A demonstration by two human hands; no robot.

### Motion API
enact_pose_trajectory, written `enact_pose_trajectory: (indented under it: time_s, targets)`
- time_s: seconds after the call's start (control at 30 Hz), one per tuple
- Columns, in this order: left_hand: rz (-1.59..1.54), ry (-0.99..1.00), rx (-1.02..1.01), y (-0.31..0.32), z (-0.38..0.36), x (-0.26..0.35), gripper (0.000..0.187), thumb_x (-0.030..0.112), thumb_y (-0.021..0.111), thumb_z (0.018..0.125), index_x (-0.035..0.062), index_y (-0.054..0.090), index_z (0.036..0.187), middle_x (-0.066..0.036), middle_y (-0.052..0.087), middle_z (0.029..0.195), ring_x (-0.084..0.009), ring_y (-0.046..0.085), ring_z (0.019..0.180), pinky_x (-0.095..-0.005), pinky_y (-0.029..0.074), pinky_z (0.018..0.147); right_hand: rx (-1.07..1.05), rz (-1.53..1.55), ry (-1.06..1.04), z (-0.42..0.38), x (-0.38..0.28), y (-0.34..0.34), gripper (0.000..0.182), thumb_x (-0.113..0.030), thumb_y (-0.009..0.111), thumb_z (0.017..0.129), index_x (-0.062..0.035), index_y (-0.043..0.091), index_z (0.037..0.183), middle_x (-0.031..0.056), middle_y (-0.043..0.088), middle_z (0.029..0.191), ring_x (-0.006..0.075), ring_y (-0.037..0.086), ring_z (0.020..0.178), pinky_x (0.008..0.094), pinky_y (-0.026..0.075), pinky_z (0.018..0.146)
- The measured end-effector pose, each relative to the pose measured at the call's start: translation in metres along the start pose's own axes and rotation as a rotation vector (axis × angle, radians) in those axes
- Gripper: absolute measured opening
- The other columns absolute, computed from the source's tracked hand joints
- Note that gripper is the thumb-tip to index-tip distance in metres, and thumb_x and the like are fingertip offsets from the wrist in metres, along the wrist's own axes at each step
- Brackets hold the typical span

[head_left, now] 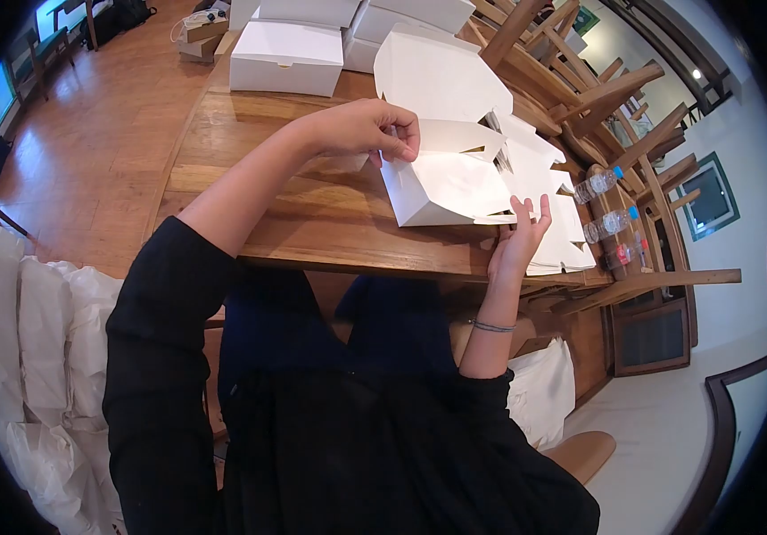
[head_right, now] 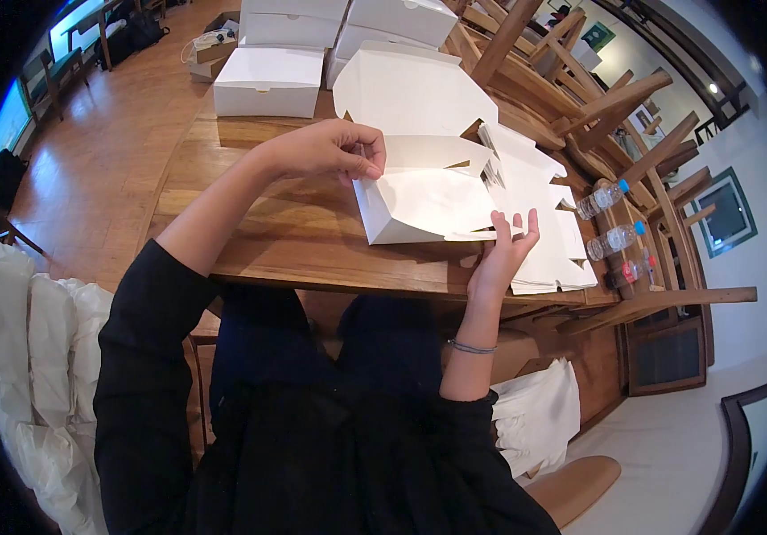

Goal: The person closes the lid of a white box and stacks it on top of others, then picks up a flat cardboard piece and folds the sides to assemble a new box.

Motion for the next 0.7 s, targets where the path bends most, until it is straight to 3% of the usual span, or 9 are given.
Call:
enact_pose_trajectory:
  time_s: [0.1, 0.2, 0.27, 0.4, 0.7]
  targets:
    - [-0.003, -0.016, 0.011, 0.002, -0.003, 0.007, 0.018, 0.017, 0.073, 0.098, 0.0070, 0.068, 0.112, -0.001, 0.066, 0.094, -0.0050, 0.062, 0.072, -0.0225, 0.049, 0.059, -0.023, 0.115, 0.033, 0.003, 0.003, -0.007, 0.084, -0.009, 0.071, 0.089, -0.0082, 0.025, 0.160, 0.0226, 0.033, 0.157, 0.0318, 0.045, 0.138, 0.0441, 0.037, 0.116]
    - [-0.107, -0.057, -0.006, 0.003, -0.009, 0.017, 0.030, 0.012, 0.071, 0.097, 0.0064, 0.064, 0.126, -0.003, 0.068, 0.103, -0.0019, 0.060, 0.063, -0.0171, 0.043, 0.048, -0.051, 0.181, 0.033, -0.002, -0.002, -0.005, 0.077, -0.010, 0.067, 0.091, -0.0063, 0.030, 0.159, 0.0225, 0.046, 0.151, 0.0304, 0.052, 0.133, 0.0417, 0.047, 0.109]
    - [-0.163, -0.061, -0.012, 0.005, -0.011, 0.021, 0.036, 0.007, 0.069, 0.097, 0.0052, 0.062, 0.132, -0.005, 0.069, 0.107, 0.0001, 0.059, 0.058, -0.0142, 0.038, 0.043, -0.094, 0.273, 0.002, -0.007, -0.001, -0.003, 0.075, -0.010, 0.062, 0.092, -0.0055, 0.030, 0.160, 0.0222, 0.045, 0.152, 0.0305, 0.050, 0.137, 0.0436, 0.044, 0.113]
    - [-0.285, -0.069, -0.032, 0.003, -0.011, 0.019, 0.037, 0.001, 0.064, 0.095, 0.0024, 0.061, 0.132, -0.008, 0.071, 0.113, 0.0012, 0.056, 0.058, -0.0136, 0.036, 0.043, -0.108, 0.372, -0.096, -0.029, -0.006, 0.012, 0.076, -0.013, 0.057, 0.090, -0.0051, 0.031, 0.161, 0.0228, 0.041, 0.155, 0.0330, 0.045, 0.140, 0.0470, 0.034, 0.119]
    - [-0.334, -0.094, -0.079, -0.003, -0.010, 0.012, 0.037, -0.001, 0.063, 0.091, 0.0030, 0.064, 0.128, -0.009, 0.074, 0.110, 0.0018, 0.054, 0.057, -0.0141, 0.033, 0.044, -0.077, 0.296, -0.281, -0.059, -0.025, 0.027, 0.078, -0.015, 0.054, 0.088, -0.0045, 0.031, 0.161, 0.0232, 0.042, 0.153, 0.0352, 0.042, 0.141, 0.0464, 0.031, 0.120]
Point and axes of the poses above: each hand's wrist, its own z-axis towards the middle knuckle, its own y-axis out of the palm, x = y × z, the point moved 3 cm from there along z, towards the middle knuckle
